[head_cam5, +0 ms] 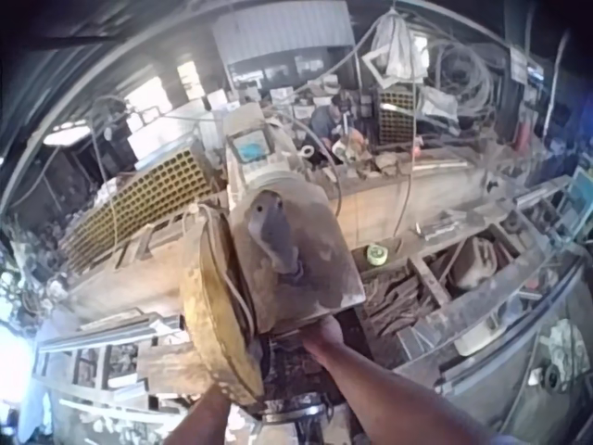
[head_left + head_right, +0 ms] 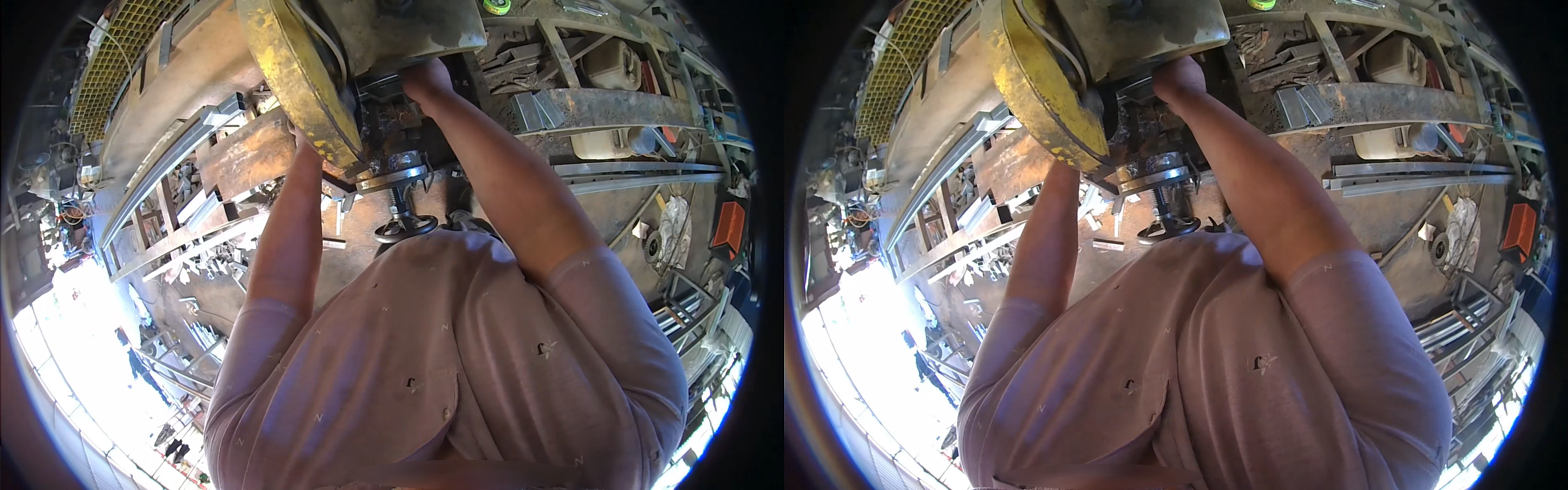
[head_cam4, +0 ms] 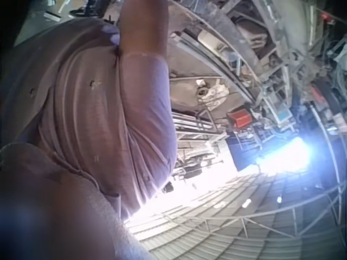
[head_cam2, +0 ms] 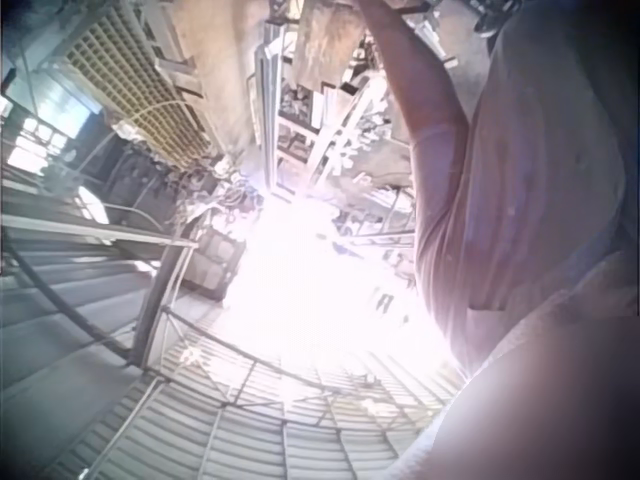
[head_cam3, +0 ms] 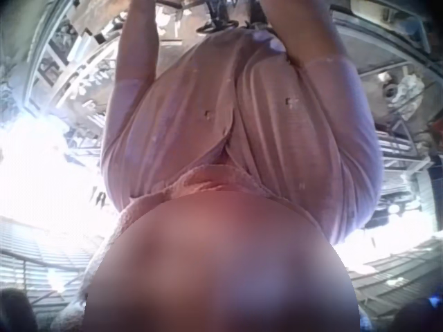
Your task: The person cuts a long metal bar into short segments using a chop saw, then uses a handheld angle grinder to smooth the cut edges of the segments. The cut pieces are placed on a nearby workbench.
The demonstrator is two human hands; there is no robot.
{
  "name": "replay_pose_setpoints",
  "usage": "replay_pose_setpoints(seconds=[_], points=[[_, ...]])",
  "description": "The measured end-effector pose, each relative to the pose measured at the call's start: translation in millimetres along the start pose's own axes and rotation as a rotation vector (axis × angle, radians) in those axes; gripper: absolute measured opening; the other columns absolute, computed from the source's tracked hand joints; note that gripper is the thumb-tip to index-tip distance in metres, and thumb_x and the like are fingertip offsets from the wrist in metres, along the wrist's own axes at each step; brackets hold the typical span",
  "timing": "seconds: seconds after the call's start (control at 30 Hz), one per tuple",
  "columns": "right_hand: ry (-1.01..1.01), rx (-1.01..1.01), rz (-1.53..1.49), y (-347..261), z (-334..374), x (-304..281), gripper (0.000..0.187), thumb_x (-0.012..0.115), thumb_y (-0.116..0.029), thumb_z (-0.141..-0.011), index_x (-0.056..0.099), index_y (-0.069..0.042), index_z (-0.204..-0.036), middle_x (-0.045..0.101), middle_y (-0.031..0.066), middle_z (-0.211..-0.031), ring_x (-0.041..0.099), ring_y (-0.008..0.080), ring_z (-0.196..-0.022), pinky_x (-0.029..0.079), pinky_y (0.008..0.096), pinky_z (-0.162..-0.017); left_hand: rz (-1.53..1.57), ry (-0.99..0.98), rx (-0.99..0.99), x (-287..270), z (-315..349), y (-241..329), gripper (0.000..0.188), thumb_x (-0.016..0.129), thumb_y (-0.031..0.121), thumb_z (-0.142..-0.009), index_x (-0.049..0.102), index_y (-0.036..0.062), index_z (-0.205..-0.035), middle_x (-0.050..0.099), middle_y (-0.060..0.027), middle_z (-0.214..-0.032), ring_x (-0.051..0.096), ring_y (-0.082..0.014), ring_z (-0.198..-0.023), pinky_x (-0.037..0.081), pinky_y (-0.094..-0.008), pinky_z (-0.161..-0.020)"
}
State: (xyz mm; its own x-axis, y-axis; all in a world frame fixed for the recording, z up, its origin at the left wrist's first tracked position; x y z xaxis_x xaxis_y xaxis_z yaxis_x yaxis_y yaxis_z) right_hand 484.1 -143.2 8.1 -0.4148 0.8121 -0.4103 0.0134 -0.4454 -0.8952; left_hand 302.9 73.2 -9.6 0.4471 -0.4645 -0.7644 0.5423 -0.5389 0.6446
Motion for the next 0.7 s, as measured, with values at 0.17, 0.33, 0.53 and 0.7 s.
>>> replay_pose_setpoints(seconds=[0.17,0.33,0.53,0.7], points=[[-0.140,0.100,0.071,5.9,4.0,-7.0,0.043,0.075,-0.023,-0.092,0.067,0.000,-0.127,0.073,0.0158,-0.102,0.069,0.0283,-0.087,0.054,0.0424,-0.076,-0.002,-0.001,0.004,-1.6,-0.7,1.0,0.050,0.075,0.035,-0.089,0.065,0.0026,-0.126,0.072,-0.0216,-0.115,0.069,-0.0382,-0.108,0.053,-0.0457,-0.095],[-0.218,0.155,-0.093,12.3,28.4,-4.4,0.030,0.075,-0.019,-0.090,0.071,0.002,-0.112,0.066,0.0118,-0.076,0.057,0.0202,-0.056,0.044,0.0384,-0.049,-0.006,-0.005,0.006,-3.6,2.3,2.6,0.049,0.075,0.035,-0.090,0.065,0.0026,-0.125,0.073,-0.0210,-0.114,0.069,-0.0378,-0.106,0.053,-0.0457,-0.094],[-0.324,0.222,0.010,10.6,28.3,-7.6,0.036,0.073,-0.010,-0.088,0.070,0.001,-0.122,0.063,0.0082,-0.070,0.053,0.0171,-0.052,0.040,0.0353,-0.046,-0.015,-0.002,0.004,-6.1,6.1,3.4,0.047,0.075,0.034,-0.090,0.066,0.0027,-0.124,0.073,-0.0204,-0.112,0.069,-0.0373,-0.105,0.053,-0.0457,-0.093],[-0.451,0.374,-0.363,8.3,40.3,-4.6,0.040,0.070,-0.007,-0.090,0.066,-0.003,-0.129,0.054,0.0026,-0.068,0.042,0.0119,-0.050,0.032,0.0325,-0.045,-0.020,-0.007,0.005,-4.7,8.4,1.9,0.046,0.075,0.034,-0.090,0.066,0.0028,-0.123,0.073,-0.0198,-0.111,0.070,-0.0368,-0.104,0.054,-0.0457,-0.092]])
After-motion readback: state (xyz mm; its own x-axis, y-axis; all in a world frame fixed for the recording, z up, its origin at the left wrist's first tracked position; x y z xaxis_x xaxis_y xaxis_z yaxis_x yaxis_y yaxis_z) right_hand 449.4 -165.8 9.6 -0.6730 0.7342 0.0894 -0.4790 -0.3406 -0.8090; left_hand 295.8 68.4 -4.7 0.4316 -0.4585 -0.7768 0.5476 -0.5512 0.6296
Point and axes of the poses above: each hand's wrist, its own z-axis away from the middle knuckle, its own x-axis out of the palm, y = z × x, the point moved 7 cm from there along -z, towards the middle knuckle
